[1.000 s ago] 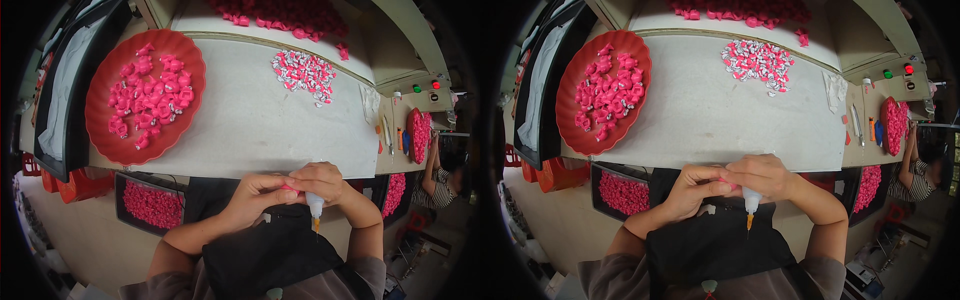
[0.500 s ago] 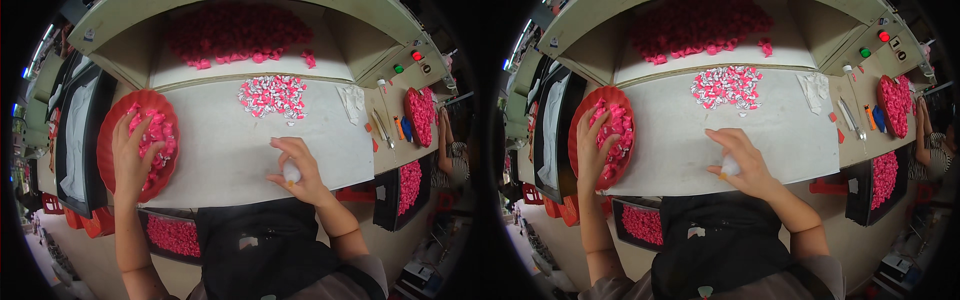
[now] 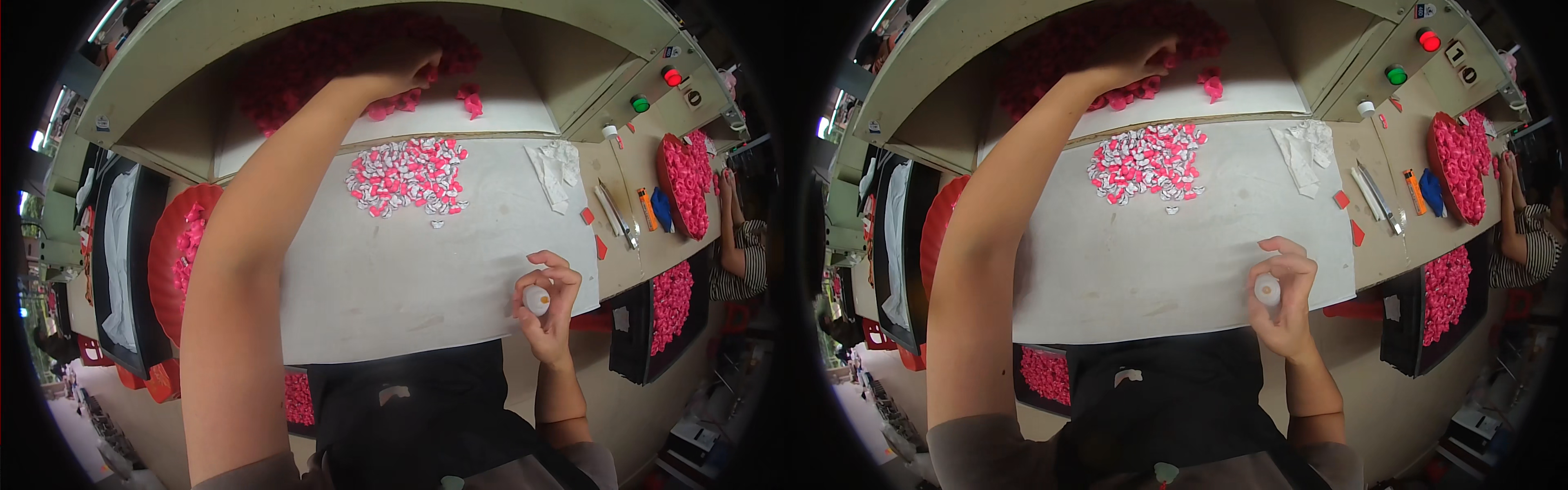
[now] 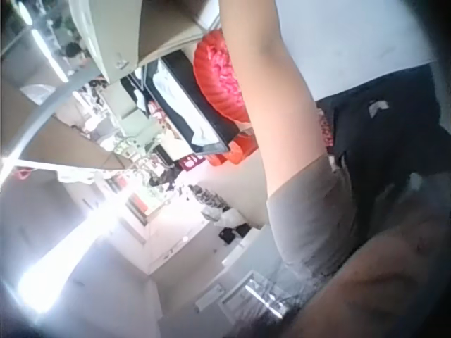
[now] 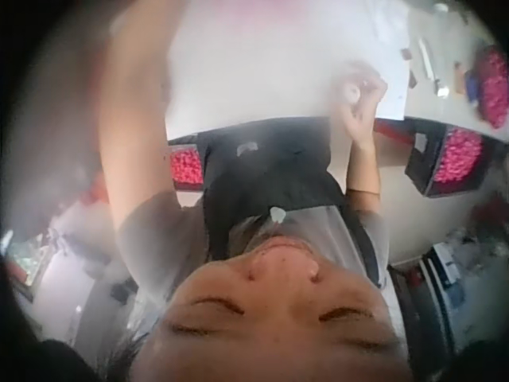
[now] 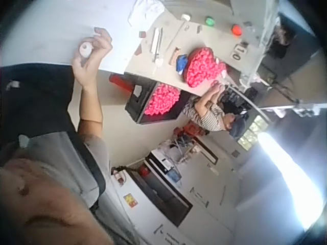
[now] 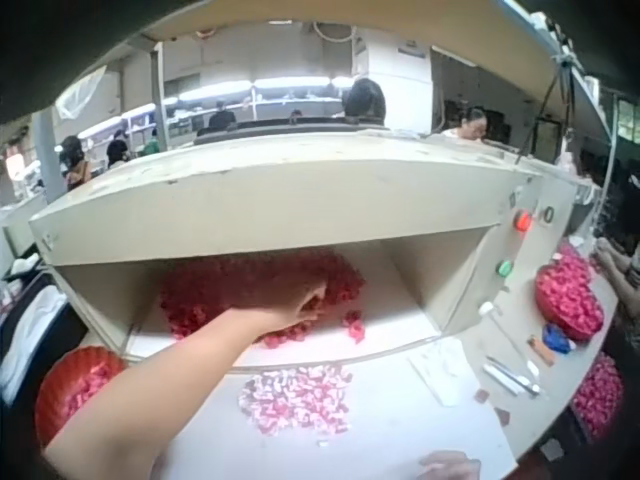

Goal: The person repeatedly picks up small pink plastic pieces and white candy-like pieces from a table. They use a small squeeze bottle to apply a clear liquid to the pink piece, then attach the white piece to it. The assembled items are placed into a red tray on the left.

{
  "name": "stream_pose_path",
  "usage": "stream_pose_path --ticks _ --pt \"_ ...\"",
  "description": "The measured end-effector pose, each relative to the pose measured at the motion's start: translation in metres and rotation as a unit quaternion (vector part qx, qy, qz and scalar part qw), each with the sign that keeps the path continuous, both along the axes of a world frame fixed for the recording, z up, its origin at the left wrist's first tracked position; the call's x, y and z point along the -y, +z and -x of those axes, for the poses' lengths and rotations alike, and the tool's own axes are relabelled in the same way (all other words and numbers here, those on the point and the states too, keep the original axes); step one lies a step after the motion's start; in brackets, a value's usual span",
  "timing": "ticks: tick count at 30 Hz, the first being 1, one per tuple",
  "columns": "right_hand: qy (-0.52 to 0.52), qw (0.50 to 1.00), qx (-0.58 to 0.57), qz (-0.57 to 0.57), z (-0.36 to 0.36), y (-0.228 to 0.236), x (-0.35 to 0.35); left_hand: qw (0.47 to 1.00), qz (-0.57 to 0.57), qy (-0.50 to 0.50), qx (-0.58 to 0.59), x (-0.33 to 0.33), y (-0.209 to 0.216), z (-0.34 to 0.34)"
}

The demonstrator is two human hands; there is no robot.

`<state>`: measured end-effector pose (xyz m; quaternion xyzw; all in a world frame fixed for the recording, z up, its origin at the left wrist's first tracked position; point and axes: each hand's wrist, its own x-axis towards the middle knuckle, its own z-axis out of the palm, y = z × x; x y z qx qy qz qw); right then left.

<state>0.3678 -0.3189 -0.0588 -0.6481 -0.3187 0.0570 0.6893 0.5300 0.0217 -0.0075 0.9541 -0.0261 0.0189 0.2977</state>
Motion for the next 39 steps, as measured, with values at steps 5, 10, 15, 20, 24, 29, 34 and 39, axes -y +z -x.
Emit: stream_pose_path --ticks 5,10,15,20,24,29,34,39 --pt "-0.016 0.999 -0.04 0.006 0.009 0.013 -0.008 0.928 0.347 0.073 0.111 0.049 0.02 0.121" --pt "-0.015 0.986 -0.117 -0.121 0.028 0.029 -0.028 0.824 0.538 0.146 -0.1 0.09 0.012 0.258" --pt "-0.017 0.964 -0.146 -0.22 0.04 0.037 -0.043 0.79 0.603 0.107 -0.014 0.123 -0.021 0.31" --pt "0.004 0.988 0.083 -0.13 0.054 0.037 -0.045 0.785 0.592 0.174 0.05 0.137 -0.032 0.329" --pt "0.031 0.986 0.148 -0.076 0.064 0.043 -0.045 0.838 0.509 0.167 0.104 0.138 -0.038 0.332" --pt "0.034 0.977 0.203 -0.053 0.067 0.043 -0.049 0.855 0.485 0.153 0.102 0.137 -0.037 0.333" --pt "0.033 0.975 0.218 -0.022 0.068 0.043 -0.049 0.856 0.48 0.161 0.104 0.136 -0.038 0.332" --pt "0.023 0.969 0.245 0.008 0.068 0.045 -0.046 0.884 0.419 0.168 0.125 0.135 -0.036 0.331"
